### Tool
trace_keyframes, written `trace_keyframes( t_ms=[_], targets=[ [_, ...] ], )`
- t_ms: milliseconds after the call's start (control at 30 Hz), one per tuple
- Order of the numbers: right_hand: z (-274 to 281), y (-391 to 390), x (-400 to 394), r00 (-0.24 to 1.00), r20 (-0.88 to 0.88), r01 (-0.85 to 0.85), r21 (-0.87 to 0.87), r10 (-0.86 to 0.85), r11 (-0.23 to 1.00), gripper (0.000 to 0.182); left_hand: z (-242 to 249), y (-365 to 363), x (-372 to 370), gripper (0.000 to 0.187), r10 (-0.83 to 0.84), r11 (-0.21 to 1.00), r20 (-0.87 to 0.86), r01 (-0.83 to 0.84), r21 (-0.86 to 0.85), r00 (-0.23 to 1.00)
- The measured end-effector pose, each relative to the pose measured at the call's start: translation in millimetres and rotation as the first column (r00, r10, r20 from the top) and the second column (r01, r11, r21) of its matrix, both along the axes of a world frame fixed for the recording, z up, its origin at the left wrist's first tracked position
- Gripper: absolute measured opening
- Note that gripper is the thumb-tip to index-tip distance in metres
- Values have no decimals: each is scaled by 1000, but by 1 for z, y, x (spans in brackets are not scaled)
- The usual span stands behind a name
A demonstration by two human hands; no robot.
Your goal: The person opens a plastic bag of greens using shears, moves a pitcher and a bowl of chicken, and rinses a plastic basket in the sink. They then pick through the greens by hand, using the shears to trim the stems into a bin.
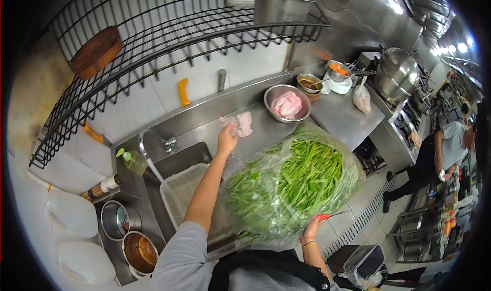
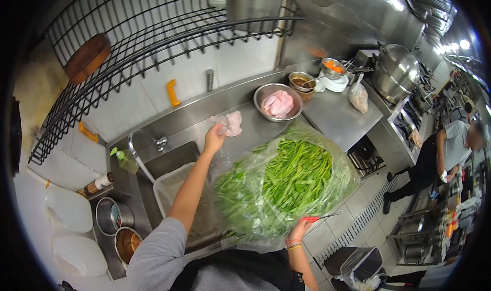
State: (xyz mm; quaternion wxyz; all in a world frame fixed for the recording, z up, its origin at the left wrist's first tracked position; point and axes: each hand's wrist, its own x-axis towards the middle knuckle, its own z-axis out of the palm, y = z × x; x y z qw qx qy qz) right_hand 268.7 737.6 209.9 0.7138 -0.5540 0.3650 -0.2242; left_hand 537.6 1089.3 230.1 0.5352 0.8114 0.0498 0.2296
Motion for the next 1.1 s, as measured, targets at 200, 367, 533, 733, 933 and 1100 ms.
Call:
trace_keyframes(
  t_ms=[200, 367, 533, 733, 933, 1100],
  targets=[
    [-14, -27, -10, 984, -111, -145, -17, 143, 989, 27, 20, -45, 61, 65, 168, 664, -353, 159, 731, 921],
    [-2, -34, -18, 956, -84, -256, 224, 280, 940, 26, -9, -48, 89, 58, -67, 890, -342, 211, 404, 937],
    [-42, -52, -18, 914, -23, -393, 198, 405, 898, 27, 111, -122, 76, 68, -522, 789, -331, 592, 162, 786],
    [-5, -59, -12, 844, -31, -490, 363, 536, 792, 35, 187, -277, 122, 94, -591, 798, 132, 552, 243, 796],
    [13, -65, -13, 824, -55, -495, 413, 563, 765, 37, 129, -255, 134, 86, 234, 955, -276, -166, 247, 932],
    [3, -69, -15, 832, -24, -493, 430, 555, 757, 38, 40, -182, 143, 75, -83, 809, -553, -268, -523, 829]
  ],
)
